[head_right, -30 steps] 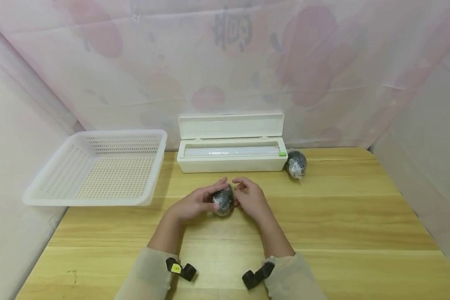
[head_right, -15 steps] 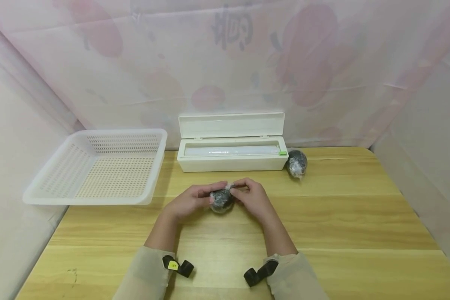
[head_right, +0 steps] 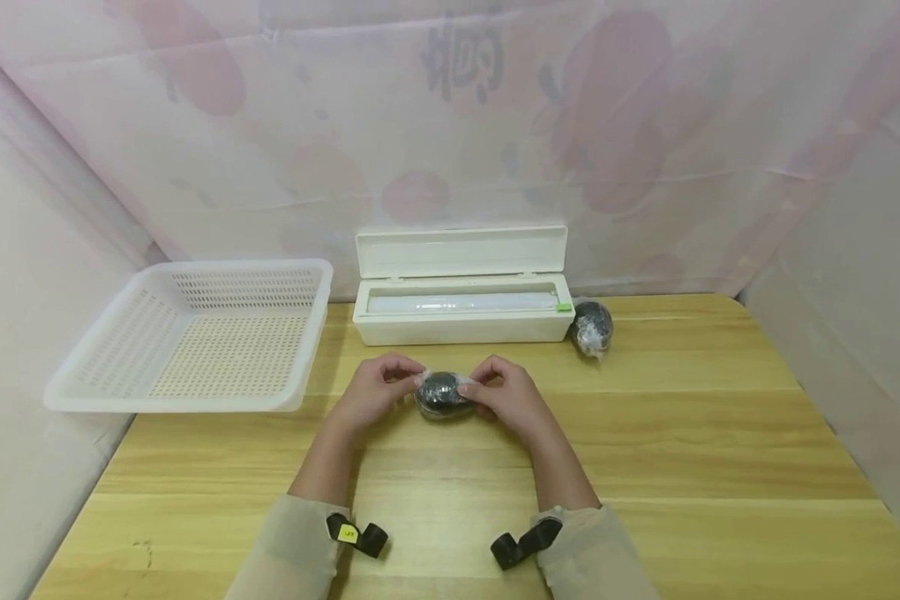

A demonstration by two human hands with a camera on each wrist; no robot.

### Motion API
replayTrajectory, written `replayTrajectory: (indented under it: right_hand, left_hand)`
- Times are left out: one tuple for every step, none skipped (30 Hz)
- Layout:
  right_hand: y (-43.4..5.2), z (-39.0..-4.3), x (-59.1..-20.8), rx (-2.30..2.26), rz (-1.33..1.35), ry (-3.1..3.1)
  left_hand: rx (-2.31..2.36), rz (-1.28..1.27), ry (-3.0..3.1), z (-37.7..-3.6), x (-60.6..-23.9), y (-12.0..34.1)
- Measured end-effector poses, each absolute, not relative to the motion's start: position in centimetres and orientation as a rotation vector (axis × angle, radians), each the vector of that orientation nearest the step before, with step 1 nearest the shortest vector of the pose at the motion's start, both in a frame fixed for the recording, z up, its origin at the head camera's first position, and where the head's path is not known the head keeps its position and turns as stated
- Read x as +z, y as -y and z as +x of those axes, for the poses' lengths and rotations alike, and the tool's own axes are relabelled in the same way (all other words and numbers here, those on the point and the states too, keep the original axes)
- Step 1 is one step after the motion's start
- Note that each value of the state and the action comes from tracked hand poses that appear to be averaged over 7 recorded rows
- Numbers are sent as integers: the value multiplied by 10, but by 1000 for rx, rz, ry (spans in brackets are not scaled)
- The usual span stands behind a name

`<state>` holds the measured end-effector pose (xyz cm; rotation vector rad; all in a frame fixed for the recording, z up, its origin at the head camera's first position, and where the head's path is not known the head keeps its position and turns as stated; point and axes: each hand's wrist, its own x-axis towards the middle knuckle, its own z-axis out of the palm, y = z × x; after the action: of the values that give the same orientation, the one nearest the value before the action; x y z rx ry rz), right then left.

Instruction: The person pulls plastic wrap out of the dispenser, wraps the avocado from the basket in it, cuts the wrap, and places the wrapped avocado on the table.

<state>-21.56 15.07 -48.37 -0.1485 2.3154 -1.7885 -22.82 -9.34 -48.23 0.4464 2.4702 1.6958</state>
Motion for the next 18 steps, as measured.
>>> replayTrajectory:
  right_hand:
    - [-151,-215,-483,-1782,-153,-2311]
    - [-151,-215,-483,-1777,-156,-2304]
    - [-151,-214,-483,-1776,-154,-2299]
    - [-151,-214,-482,-1778,-151,-2292]
    - [-151,-214,-482,-1780,-144,-2287]
    - [-152,-214,-481,-1781,-145,-2284]
    - [-152,-213,-481,-1782,-143,-2284]
    - [-152,-213,-481,-1783,-141,-2282]
    - [-153,-213,-480,-1783,-140,-2281]
    - [-153,-213,-479,-1779,-141,-2280]
    - [-154,-213,-479,-1778,-146,-2277]
    - [-155,-213,-479,-1781,-154,-2273]
    - [-155,-213,-479,-1786,-154,-2270]
    - [-156,-213,-479,-1791,-159,-2269]
    - [-157,-213,-479,-1794,-169,-2267]
    - [-158,-213,-480,-1796,-179,-2264]
    - [-158,-214,-481,-1803,-182,-2259]
    - [-158,-214,-482,-1807,-180,-2256]
  left_hand:
    - [1680,455,-2498,-228,-482,93]
    - [1669,478,-2513,-228,-482,93]
    - [1663,504,-2504,-228,-481,93]
    - [1655,538,-2486,-228,-481,94]
    - [1646,569,-2462,-227,-480,94]
    - [1632,594,-2440,-227,-480,95]
    - [1618,614,-2418,-226,-480,96]
    - [1610,620,-2391,-226,-480,97]
    - [1601,621,-2374,-226,-480,97]
    - [1589,620,-2370,-225,-478,97]
    - [1581,609,-2373,-225,-478,97]
    - [1581,604,-2374,-225,-477,96]
    - [1587,600,-2373,-224,-477,96]
    - [1590,601,-2375,-224,-477,95]
    - [1589,608,-2381,-224,-477,94]
    - [1588,620,-2381,-223,-477,94]
    - [1592,638,-2382,-224,-478,93]
    - [1593,656,-2381,-224,-478,93]
